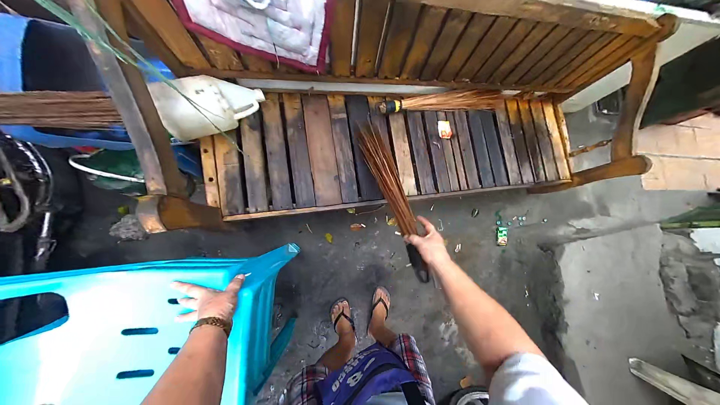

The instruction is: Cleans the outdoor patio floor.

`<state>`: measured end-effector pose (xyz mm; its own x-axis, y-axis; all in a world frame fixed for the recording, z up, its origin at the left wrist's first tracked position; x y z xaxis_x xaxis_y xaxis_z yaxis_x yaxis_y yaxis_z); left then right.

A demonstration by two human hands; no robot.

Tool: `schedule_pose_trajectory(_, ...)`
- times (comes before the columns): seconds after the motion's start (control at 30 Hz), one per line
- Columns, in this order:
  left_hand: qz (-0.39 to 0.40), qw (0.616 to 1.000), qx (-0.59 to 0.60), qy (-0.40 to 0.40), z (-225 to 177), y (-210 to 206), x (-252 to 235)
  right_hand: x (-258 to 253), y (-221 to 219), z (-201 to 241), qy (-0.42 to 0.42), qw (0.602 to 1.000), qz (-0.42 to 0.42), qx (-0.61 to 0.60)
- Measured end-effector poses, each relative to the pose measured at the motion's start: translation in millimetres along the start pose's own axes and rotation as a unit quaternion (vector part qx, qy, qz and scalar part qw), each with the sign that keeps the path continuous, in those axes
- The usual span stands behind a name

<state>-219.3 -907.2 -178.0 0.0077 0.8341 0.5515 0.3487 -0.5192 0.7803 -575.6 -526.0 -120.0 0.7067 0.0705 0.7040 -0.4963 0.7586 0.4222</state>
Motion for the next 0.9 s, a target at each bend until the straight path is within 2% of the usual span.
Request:
schedule_pose_trajectory(0.07, -0.004, 1.000, -0.004, 0.008, 1.5, 1.5, 1.4, -34.7, 27.4, -18.9, -0.028, 0.997, -0.047, 0.056)
schedule_pose_trajectory(0.13, -0.006, 1.000, -0.001, 0.005, -2.3, 2.0, 4.3, -46.9, 46.4, -31.5, -0.030, 0.995, -0.093, 0.016)
schedule_pose_trajectory(0.2, -0.004, 1.000, 0.012, -0.003, -5.8, 2.0, 6.5, -26.1, 52.0, -43.1, -0.020, 0.990, -0.133, -0.049)
schedule_pose_trajectory(0.27, -0.005, 0.999, 0.048, -0.010, -2.3, 0.5, 10.4, 15.7, 55.6, -69.3, 0.007, 0.986, -0.145, -0.077)
schedule_pose_trajectory(0.33, -0.006, 0.998, 0.054, -0.010, -2.3, 2.2, 16.0, 68.6, 60.6, -120.3, 0.034, 0.994, -0.101, -0.030)
schedule_pose_trajectory(0.43, -0.013, 0.999, 0.033, -0.012, -8.0, 1.9, 14.5, 140.5, 63.3, -196.1, 0.067, 0.996, 0.007, 0.057)
schedule_pose_trajectory(0.53, -0.022, 0.999, 0.023, -0.001, -3.2, -1.0, 7.9, 174.0, 32.0, -243.9, 0.053, 0.973, 0.144, 0.171)
schedule_pose_trajectory(0.63, -0.033, 0.999, 0.039, -0.002, 2.0, -2.8, -1.1, 144.1, -35.6, -265.8, 0.024, 0.912, 0.244, 0.328)
schedule_pose_trajectory(0.7, -0.029, 0.998, 0.056, -0.012, 4.0, -4.3, -2.7, 96.7, -73.3, -278.0, 0.003, 0.908, 0.263, 0.325)
schedule_pose_trajectory(0.77, -0.020, 0.997, 0.075, -0.024, 0.7, -8.2, 5.2, 47.9, -66.8, -262.8, -0.054, 0.919, 0.248, 0.301)
schedule_pose_trajectory(0.8, -0.020, 0.996, 0.081, -0.030, -0.9, -7.0, 7.4, 28.3, -51.3, -261.5, -0.084, 0.938, 0.215, 0.257)
schedule_pose_trajectory(0.87, -0.024, 0.997, 0.073, -0.031, -0.6, -1.4, 7.5, 16.2, -7.7, -275.2, -0.129, 0.967, 0.124, 0.180)
schedule_pose_trajectory(0.9, -0.023, 0.997, 0.063, -0.028, -1.0, -1.3, 7.1, 25.6, 13.8, -275.3, -0.132, 0.971, 0.091, 0.176)
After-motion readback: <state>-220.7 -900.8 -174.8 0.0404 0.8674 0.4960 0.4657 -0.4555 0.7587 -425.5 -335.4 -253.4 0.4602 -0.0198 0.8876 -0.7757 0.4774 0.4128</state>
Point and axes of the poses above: each hand's wrist, its own x-axis away from the middle knuckle, its own y-axis out of the back of the hand, z = x × y, the point moved 5 cm from there along -x, towards the middle knuckle, and after that the axes turned 4 degrees about -y, right-handed, at the moved point
